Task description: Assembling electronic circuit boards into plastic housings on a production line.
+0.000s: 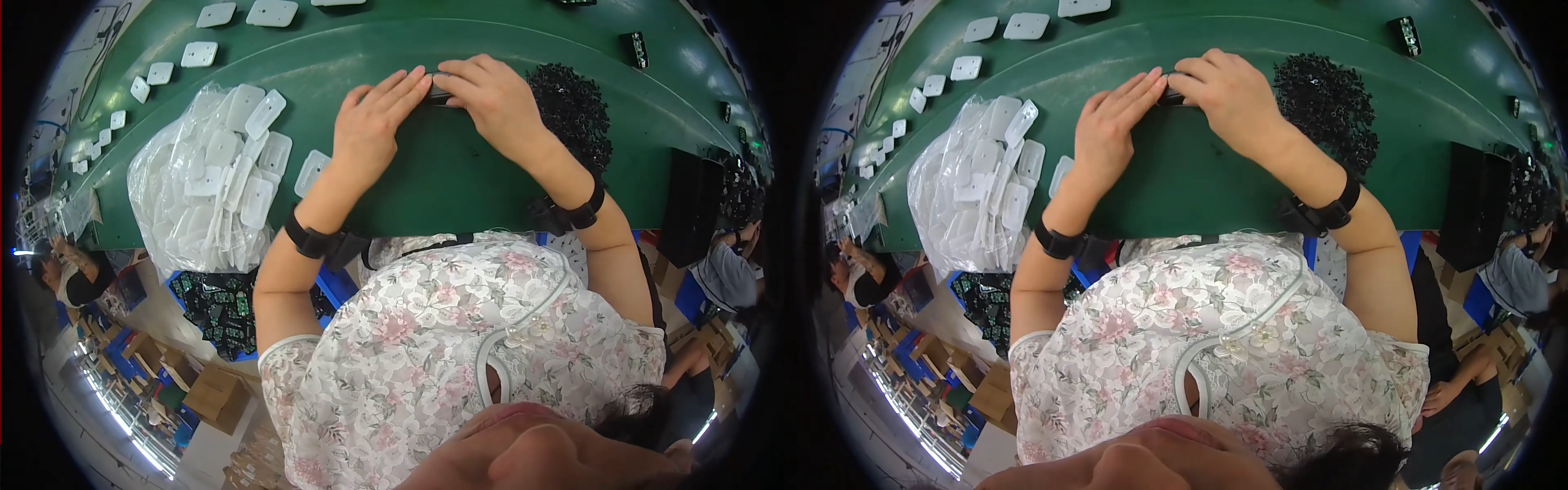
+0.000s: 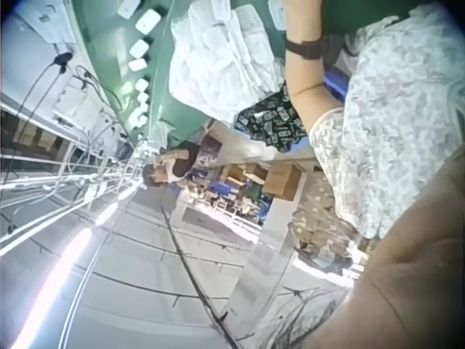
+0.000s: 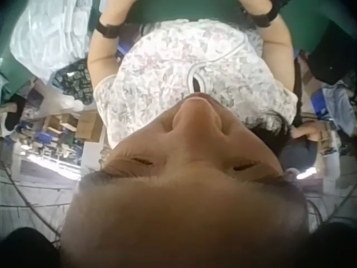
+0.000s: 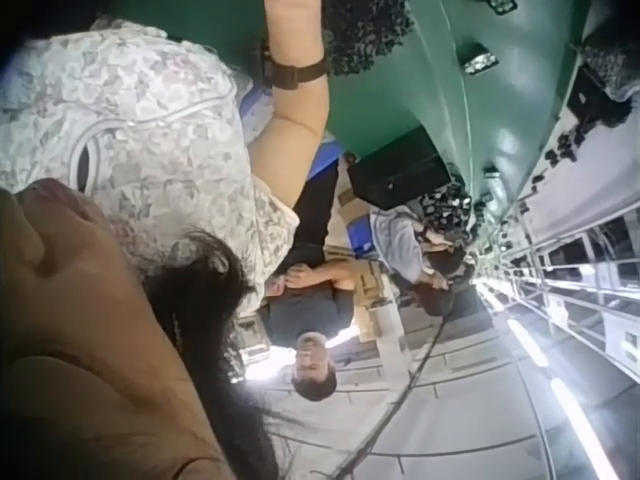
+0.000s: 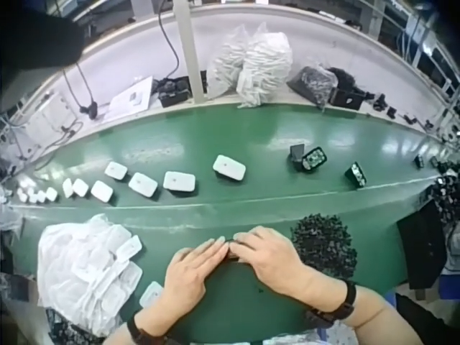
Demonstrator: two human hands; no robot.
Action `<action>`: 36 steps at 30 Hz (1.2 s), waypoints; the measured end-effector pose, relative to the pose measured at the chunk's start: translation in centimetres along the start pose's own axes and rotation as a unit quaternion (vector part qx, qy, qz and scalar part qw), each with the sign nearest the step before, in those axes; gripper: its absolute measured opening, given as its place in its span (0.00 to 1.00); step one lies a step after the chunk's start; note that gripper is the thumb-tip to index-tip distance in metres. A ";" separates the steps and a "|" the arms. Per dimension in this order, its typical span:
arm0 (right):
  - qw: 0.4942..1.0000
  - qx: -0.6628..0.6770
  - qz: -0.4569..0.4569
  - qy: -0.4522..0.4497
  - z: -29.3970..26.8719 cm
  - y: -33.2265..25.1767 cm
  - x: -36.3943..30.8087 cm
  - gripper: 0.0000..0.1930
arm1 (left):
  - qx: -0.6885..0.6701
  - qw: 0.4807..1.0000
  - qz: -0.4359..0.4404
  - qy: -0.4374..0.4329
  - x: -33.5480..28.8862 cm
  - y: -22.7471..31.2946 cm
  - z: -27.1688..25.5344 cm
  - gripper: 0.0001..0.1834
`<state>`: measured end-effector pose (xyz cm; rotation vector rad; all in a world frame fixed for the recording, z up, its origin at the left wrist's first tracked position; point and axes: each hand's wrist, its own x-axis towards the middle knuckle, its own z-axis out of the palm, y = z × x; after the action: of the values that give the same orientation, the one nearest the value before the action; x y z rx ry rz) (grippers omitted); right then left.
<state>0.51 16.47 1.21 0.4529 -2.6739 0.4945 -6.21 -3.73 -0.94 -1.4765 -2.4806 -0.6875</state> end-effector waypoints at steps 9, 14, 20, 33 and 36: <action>1.000 0.016 0.006 0.012 0.7 0.1 -0.5 0.15 | 0.014 1.000 0.003 -0.013 0.0 -1.0 0.1 0.34; 1.000 -0.009 0.013 0.023 1.5 -0.2 -0.9 0.16 | 0.022 1.000 -0.002 -0.018 -0.1 -0.6 0.3 0.34; 0.997 -0.060 0.008 0.054 1.4 -0.3 -1.1 0.16 | 0.054 0.998 0.011 0.017 0.0 0.7 1.2 0.28; 0.786 0.552 0.278 0.037 -0.8 2.8 1.9 0.18 | -0.451 0.825 -0.331 0.083 4.2 2.2 2.0 0.18; 0.834 0.502 0.228 0.020 -1.1 5.0 2.2 0.20 | -0.456 0.835 -0.297 0.087 4.2 2.6 3.5 0.20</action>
<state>-2.91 20.81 1.70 0.0298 -2.2401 2.0358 -5.69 2.27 -1.69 -0.6468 -2.5404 -2.2308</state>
